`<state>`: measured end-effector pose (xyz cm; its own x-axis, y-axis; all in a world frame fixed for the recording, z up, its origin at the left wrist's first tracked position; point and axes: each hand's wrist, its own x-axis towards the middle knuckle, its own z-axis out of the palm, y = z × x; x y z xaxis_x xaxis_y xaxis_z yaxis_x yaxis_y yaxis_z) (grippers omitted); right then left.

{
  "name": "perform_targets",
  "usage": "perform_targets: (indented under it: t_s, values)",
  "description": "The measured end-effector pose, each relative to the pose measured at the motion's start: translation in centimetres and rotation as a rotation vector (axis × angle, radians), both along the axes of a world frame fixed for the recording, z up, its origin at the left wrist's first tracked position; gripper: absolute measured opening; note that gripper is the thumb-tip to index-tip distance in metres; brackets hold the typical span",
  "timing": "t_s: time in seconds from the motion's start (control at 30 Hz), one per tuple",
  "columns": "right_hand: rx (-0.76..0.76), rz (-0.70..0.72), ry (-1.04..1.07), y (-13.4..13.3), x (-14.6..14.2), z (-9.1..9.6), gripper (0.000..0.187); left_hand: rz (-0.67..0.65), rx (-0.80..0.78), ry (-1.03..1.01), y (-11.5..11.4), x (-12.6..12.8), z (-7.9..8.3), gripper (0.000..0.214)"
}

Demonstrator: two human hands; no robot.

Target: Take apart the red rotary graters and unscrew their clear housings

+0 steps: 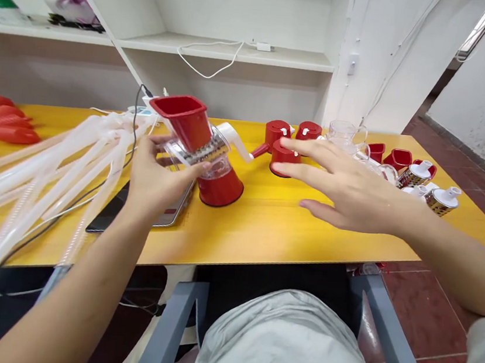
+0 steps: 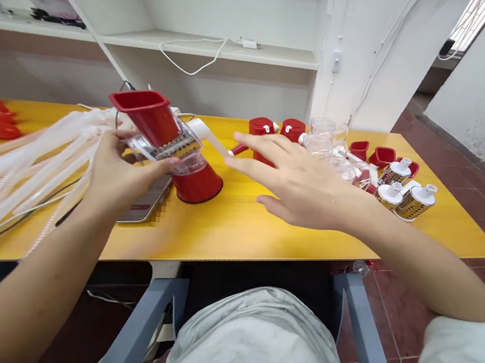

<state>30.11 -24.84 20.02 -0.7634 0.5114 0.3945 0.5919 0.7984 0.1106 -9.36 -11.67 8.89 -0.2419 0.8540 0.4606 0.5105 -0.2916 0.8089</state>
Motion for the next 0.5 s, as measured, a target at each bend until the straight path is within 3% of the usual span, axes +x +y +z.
perform_targets:
  t_s: [0.13, 0.23, 0.37, 0.5]
  values:
    - [0.016, 0.035, 0.097, 0.6, -6.0, 1.8, 0.058, -0.129, -0.012, -0.116, -6.0, 2.4, 0.6, 0.083]
    - [0.022, -0.007, 0.014, 1.6, -10.0, 3.0, 0.051, -0.232, -0.004, -0.215, -9.1, 3.8, 0.4, 0.077]
    - [-0.036, -0.090, -0.187, 2.5, -12.6, 4.4, 0.042, -0.314, 0.050, -0.242, -10.7, 4.9, -0.6, 0.069]
    - [-0.126, -0.056, -0.207, 1.9, -11.8, 6.2, 0.034, -0.359, 0.085, -0.238, -11.0, 5.7, -1.0, 0.065]
